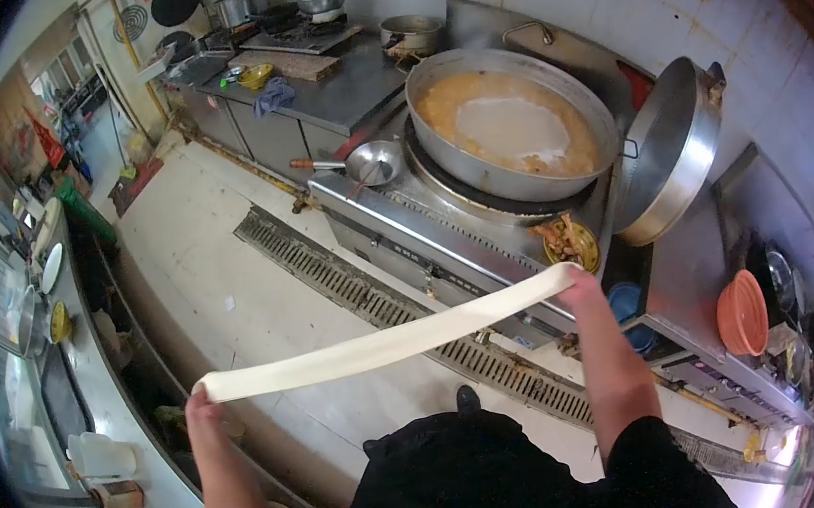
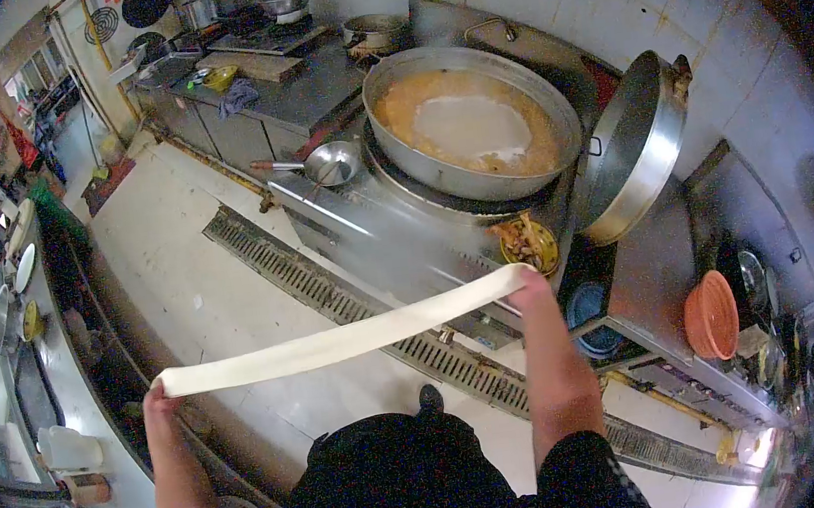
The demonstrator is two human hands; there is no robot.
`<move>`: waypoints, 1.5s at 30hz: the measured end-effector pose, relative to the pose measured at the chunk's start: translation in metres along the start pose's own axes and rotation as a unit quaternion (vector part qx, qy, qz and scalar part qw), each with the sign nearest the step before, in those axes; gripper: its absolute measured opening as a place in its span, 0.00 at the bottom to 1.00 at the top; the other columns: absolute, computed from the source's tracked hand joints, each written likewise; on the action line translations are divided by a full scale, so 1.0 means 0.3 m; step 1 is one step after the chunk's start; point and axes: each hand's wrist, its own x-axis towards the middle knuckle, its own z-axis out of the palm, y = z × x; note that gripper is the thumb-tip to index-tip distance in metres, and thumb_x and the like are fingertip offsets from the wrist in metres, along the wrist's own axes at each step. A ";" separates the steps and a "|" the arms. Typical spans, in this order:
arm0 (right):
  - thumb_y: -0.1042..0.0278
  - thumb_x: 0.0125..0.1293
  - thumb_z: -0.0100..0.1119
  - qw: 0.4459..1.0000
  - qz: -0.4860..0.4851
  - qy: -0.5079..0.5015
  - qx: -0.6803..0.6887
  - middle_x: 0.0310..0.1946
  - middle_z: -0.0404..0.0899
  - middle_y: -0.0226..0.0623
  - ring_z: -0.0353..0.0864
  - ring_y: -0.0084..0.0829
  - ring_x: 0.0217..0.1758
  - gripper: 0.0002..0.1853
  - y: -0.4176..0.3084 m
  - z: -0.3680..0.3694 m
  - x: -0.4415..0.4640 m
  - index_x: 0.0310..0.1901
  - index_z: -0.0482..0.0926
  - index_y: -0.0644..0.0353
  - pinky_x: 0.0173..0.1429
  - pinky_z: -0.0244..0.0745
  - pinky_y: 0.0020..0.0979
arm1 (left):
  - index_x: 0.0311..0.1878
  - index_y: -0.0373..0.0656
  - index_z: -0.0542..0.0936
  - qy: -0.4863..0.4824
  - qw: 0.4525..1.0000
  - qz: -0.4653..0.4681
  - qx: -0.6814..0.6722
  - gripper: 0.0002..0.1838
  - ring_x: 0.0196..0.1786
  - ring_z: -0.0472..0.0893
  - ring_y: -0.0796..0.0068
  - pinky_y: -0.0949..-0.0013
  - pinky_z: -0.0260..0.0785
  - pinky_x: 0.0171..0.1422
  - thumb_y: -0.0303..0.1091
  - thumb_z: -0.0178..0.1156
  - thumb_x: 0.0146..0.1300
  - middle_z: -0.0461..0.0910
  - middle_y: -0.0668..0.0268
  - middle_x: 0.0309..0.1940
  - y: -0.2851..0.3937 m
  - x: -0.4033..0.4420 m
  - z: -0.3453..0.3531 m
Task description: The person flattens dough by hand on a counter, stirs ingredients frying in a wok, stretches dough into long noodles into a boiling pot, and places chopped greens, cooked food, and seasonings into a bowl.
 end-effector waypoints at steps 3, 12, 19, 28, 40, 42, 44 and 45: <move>0.69 0.61 0.51 0.999 -0.038 0.013 -0.030 0.50 0.73 0.48 0.72 0.51 0.54 0.17 -0.060 0.067 -0.032 0.52 0.67 0.64 0.64 0.62 0.56 | 0.50 0.35 0.73 -0.051 0.996 -0.051 0.042 0.16 0.53 0.76 0.56 0.51 0.70 0.59 0.34 0.39 0.70 0.77 0.53 0.48 0.121 -0.021 0.015; 0.72 0.64 0.50 0.999 0.018 0.027 0.040 0.50 0.75 0.44 0.72 0.45 0.56 0.14 0.191 0.368 -0.143 0.51 0.70 0.62 0.67 0.60 0.51 | 0.52 0.38 0.72 -0.024 0.994 0.105 0.020 0.16 0.51 0.77 0.61 0.56 0.73 0.56 0.37 0.50 0.68 0.77 0.57 0.49 -0.052 -0.043 0.292; 0.68 0.60 0.55 0.989 -0.014 -0.124 -0.081 0.49 0.73 0.49 0.69 0.50 0.58 0.19 -0.376 -0.095 -0.127 0.51 0.68 0.67 0.68 0.56 0.53 | 0.44 0.36 0.74 -0.104 0.972 0.105 0.181 0.14 0.47 0.78 0.56 0.49 0.72 0.54 0.36 0.44 0.68 0.79 0.56 0.43 0.462 0.001 -0.223; 0.67 0.63 0.53 0.997 0.044 -0.065 0.012 0.51 0.74 0.43 0.73 0.49 0.53 0.15 0.045 0.205 -0.105 0.50 0.70 0.60 0.64 0.64 0.51 | 0.47 0.38 0.74 -0.070 0.982 0.148 0.097 0.13 0.47 0.78 0.60 0.55 0.72 0.55 0.37 0.47 0.68 0.78 0.58 0.45 0.197 -0.044 0.164; 0.66 0.62 0.55 0.991 -0.032 -0.108 -0.071 0.47 0.76 0.46 0.72 0.47 0.54 0.16 -0.224 0.210 -0.157 0.47 0.71 0.67 0.64 0.63 0.46 | 0.44 0.36 0.75 -0.093 0.976 0.165 0.107 0.13 0.44 0.80 0.62 0.58 0.75 0.52 0.36 0.49 0.67 0.80 0.59 0.40 0.514 0.017 -0.055; 0.67 0.62 0.54 0.994 -0.044 -0.065 -0.081 0.47 0.76 0.44 0.72 0.47 0.55 0.15 -0.157 0.275 -0.187 0.47 0.71 0.65 0.64 0.62 0.47 | 0.44 0.35 0.75 -0.063 0.980 0.170 0.081 0.13 0.45 0.80 0.62 0.58 0.74 0.53 0.36 0.51 0.67 0.80 0.59 0.41 0.457 0.008 0.029; 0.67 0.63 0.54 0.996 -0.032 -0.002 -0.082 0.46 0.76 0.45 0.72 0.47 0.54 0.15 -0.158 0.250 -0.192 0.48 0.71 0.64 0.63 0.62 0.48 | 0.45 0.35 0.75 -0.036 0.979 0.185 0.078 0.14 0.46 0.80 0.63 0.60 0.75 0.51 0.38 0.50 0.67 0.80 0.59 0.41 0.471 0.008 -0.015; 0.66 0.62 0.55 0.995 -0.030 -0.035 -0.084 0.46 0.76 0.45 0.73 0.47 0.53 0.15 -0.211 0.183 -0.174 0.48 0.72 0.64 0.62 0.64 0.48 | 0.45 0.35 0.74 -0.146 0.951 0.209 0.175 0.15 0.44 0.80 0.63 0.62 0.76 0.48 0.40 0.49 0.67 0.80 0.58 0.41 0.520 -0.018 -0.078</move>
